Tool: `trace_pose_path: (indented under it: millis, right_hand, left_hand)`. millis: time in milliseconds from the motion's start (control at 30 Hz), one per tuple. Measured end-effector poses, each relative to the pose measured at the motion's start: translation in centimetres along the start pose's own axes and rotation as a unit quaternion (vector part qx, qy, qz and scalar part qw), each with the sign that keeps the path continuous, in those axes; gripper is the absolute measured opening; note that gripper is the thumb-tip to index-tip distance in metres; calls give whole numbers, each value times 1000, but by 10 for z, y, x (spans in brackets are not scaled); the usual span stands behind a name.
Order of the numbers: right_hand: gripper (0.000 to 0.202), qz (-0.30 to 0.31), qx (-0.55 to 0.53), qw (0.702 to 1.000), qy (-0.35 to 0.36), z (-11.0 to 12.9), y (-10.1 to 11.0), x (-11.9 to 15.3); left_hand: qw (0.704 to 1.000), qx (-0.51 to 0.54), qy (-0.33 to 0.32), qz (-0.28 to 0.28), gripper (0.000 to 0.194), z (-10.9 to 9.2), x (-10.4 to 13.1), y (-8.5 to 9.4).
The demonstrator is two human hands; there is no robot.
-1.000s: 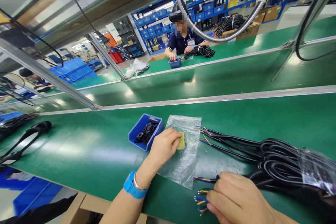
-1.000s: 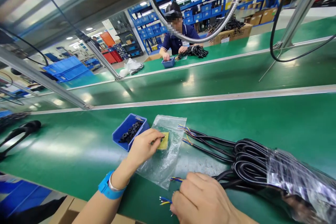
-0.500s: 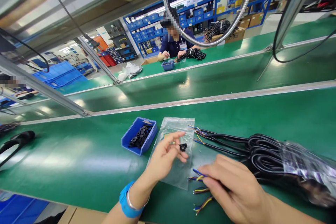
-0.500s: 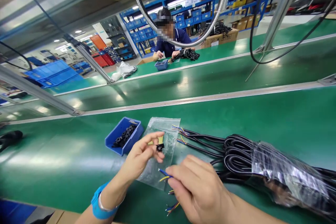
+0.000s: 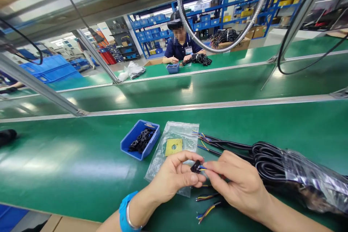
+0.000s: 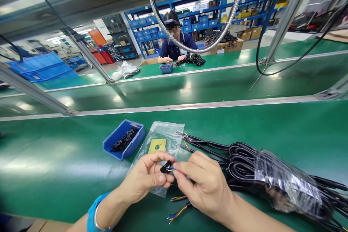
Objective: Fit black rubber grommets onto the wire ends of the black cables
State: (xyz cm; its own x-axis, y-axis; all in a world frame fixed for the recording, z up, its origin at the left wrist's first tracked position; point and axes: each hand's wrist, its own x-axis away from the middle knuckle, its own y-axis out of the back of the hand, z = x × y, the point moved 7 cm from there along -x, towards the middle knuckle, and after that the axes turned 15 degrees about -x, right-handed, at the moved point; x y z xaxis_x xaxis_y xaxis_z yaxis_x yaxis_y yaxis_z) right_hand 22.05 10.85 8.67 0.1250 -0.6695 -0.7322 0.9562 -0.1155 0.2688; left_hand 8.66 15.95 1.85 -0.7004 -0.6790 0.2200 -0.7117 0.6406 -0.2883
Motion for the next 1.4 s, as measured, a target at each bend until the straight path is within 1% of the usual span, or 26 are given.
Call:
trace_pose_path:
  millis: [67,233,400,500,600,700,833,900,1000,1033,1100,1167,1267,1333,1400]
  right_hand:
    - [15,1,5,1000,-2,0,0,0]
    - [13,2,13,1000,1,3,0,-2]
    - [11,1,26,1000,8,6,-3,-1]
    - [8,13,11,1000,-3,5,-3,1]
    - [4,38,-6,998,-43,-1,-2,2]
    - [3,63,-17,995,-80,-6,-3,4]
    - [6,81,-20,992,-90,-8,-3,7]
    - [4,95,-2,990,-102,-13,0,9]
    - [15,138,57,979,-142,-24,5,14]
    - [14,151,74,973,-156,-28,7,16]
    - [7,167,90,967,-172,-34,11,20]
    - [5,165,92,970,-155,-34,11,22]
    - [8,143,104,979,-101,-31,9,21]
    - [10,129,117,982,-76,-28,7,20]
    - [11,120,135,982,-56,-25,6,20]
  left_hand:
    - [1000,0,1,-4,40,0,0,0]
    - [999,-24,-4,-37,41,-1,0,0]
    - [999,-8,-20,-40,38,1,-3,-5]
    - [996,-9,-71,-49,36,-3,-6,-8]
    - [987,-35,-134,-76,41,-10,-7,-7]
    - [983,-56,-155,-85,43,-11,-8,-7]
    - [982,-88,-146,-86,42,-8,-10,-9]
    - [984,-78,-136,-88,42,-5,-12,-8]
    - [989,-40,-100,-99,42,5,-17,-3]
    - [990,-29,-89,-110,41,8,-18,0]
    - [988,-16,-73,-133,40,14,-21,6]
    - [987,-13,-65,-147,41,19,-22,8]
    - [989,-1,-58,-136,42,21,-25,5]
    - [989,10,-64,-136,39,21,-26,2]
    - [986,13,-75,-149,36,20,-28,1]
